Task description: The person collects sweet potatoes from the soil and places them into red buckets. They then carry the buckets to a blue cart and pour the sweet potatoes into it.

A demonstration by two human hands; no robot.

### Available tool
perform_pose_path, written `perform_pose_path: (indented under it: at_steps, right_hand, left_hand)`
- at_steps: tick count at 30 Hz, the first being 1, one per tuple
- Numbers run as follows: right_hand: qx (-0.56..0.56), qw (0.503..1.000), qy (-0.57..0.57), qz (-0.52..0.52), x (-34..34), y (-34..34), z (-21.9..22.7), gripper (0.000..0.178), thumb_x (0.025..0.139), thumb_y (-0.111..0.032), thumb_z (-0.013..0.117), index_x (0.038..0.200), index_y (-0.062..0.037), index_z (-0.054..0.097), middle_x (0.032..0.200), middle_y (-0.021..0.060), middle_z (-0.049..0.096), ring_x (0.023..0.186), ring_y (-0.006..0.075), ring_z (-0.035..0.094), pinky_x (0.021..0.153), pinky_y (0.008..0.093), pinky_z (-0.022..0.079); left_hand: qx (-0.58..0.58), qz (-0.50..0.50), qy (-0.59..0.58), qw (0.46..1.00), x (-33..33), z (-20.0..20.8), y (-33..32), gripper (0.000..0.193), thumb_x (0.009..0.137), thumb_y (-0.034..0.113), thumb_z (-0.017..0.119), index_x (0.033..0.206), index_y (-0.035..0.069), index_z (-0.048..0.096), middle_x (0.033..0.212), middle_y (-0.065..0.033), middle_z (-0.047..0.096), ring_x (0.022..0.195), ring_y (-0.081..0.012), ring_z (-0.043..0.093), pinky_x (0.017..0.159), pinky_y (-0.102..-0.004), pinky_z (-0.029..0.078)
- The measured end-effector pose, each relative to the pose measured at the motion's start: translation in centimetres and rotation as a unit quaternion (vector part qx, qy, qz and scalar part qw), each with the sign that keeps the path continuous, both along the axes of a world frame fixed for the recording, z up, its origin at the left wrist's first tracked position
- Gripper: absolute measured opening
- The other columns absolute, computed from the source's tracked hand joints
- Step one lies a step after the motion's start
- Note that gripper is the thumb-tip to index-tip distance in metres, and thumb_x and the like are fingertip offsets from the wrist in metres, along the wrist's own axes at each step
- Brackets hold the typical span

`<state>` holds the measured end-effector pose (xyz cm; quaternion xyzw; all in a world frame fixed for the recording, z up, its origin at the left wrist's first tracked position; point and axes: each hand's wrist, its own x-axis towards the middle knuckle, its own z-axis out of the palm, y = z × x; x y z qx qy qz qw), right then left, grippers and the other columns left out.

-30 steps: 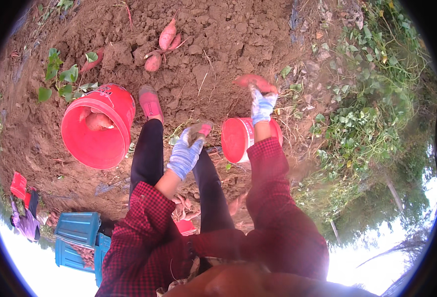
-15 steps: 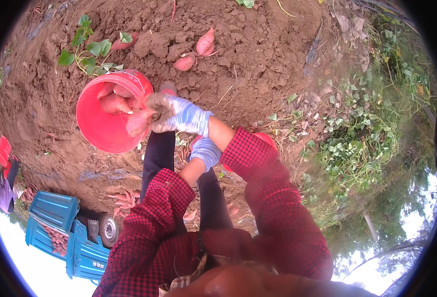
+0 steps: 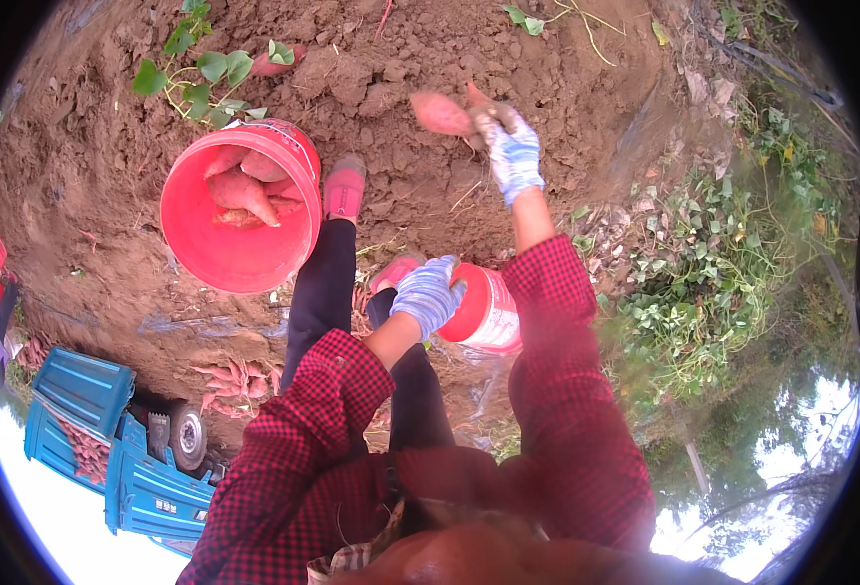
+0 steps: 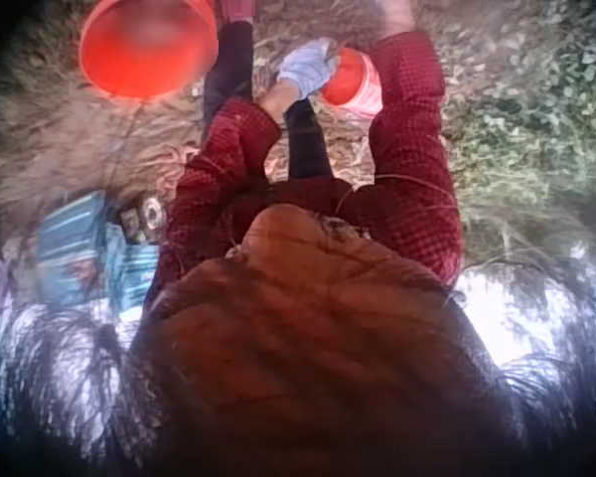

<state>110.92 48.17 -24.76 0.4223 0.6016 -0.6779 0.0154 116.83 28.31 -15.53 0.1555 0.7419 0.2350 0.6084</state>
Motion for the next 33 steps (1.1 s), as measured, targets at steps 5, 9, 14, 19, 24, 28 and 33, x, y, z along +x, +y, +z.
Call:
perform_pose_path:
  at_steps: [5,9,14,19,24,28,33]
  right_hand:
    - [0.064,0.983,-0.169,0.024,-2.2,3.2,2.7,0.041,0.088,-0.023,0.063,0.121,0.0005,0.055,0.103,0.0104,0.066,0.089,0.0183,0.062,0.073,0.0280,0.049]
    - [0.298,0.908,-0.174,0.236,-4.9,0.7,6.1,0.048,0.079,-0.029,0.073,0.115,-0.0007,0.057,0.094,0.0154,0.066,0.082,0.0192,0.061,0.075,0.0309,0.048]
    - [-0.028,0.972,0.025,0.232,-5.2,-5.8,14.1,0.029,0.070,-0.006,0.078,0.088,-0.0042,0.056,0.074,-0.0054,0.045,0.065,0.0052,0.044,0.059,0.0203,0.040]
    - [-0.391,0.888,0.079,0.228,-8.0,-13.0,16.0,0.024,0.072,-0.003,0.073,0.083,-0.0064,0.052,0.075,-0.0037,0.047,0.066,0.0044,0.046,0.055,0.0185,0.035]
    - [0.222,0.742,0.014,0.632,-11.8,-24.4,8.0,0.017,0.083,-0.020,0.061,0.093,-0.0069,0.057,0.075,0.0099,0.063,0.068,0.0261,0.063,0.059,0.0393,0.047]
    - [0.073,0.867,0.028,0.492,-11.7,-26.9,5.6,0.027,0.083,-0.019,0.064,0.103,-0.0029,0.058,0.087,0.0122,0.068,0.082,0.0289,0.066,0.071,0.0397,0.050]
    - [-0.328,0.924,0.028,0.196,-12.3,-22.0,9.1,0.013,0.080,-0.006,0.068,0.080,-0.0074,0.055,0.066,-0.0053,0.049,0.055,0.0039,0.040,0.049,0.0202,0.033]
  left_hand:
    - [0.011,0.041,-0.042,0.998,0.4,-0.8,-0.2,0.044,0.085,0.026,0.059,0.120,0.000,0.053,0.110,-0.0208,0.061,0.086,-0.0303,0.065,0.075,-0.0382,0.051]
    - [0.017,0.027,-0.030,0.999,0.2,-0.6,-0.3,0.043,0.085,0.026,0.059,0.119,0.000,0.053,0.108,-0.0208,0.061,0.081,-0.0313,0.065,0.071,-0.0397,0.052]
    - [0.038,0.023,0.016,0.999,0.8,-0.9,-0.7,0.042,0.085,0.030,0.057,0.116,0.002,0.055,0.108,-0.0222,0.060,0.095,-0.0379,0.060,0.082,-0.0444,0.048]
    - [-0.008,0.531,-0.400,0.747,4.0,-4.9,-1.1,0.034,0.092,0.027,0.050,0.118,0.006,0.055,0.112,-0.0180,0.062,0.103,-0.0302,0.059,0.088,-0.0426,0.047]
    - [0.170,0.589,-0.460,0.642,6.3,-6.4,-4.1,0.035,0.096,0.025,0.047,0.126,0.007,0.047,0.123,-0.0080,0.051,0.115,-0.0186,0.048,0.097,-0.0353,0.040]
    - [0.127,0.633,-0.524,0.556,4.8,-5.7,-4.4,0.036,0.096,0.027,0.045,0.126,0.007,0.047,0.121,-0.0066,0.053,0.111,-0.0183,0.051,0.096,-0.0343,0.042]
    - [0.119,0.658,-0.452,0.591,5.1,-7.2,-0.2,0.036,0.096,0.025,0.045,0.127,0.007,0.046,0.122,-0.0066,0.053,0.112,-0.0187,0.051,0.096,-0.0338,0.042]
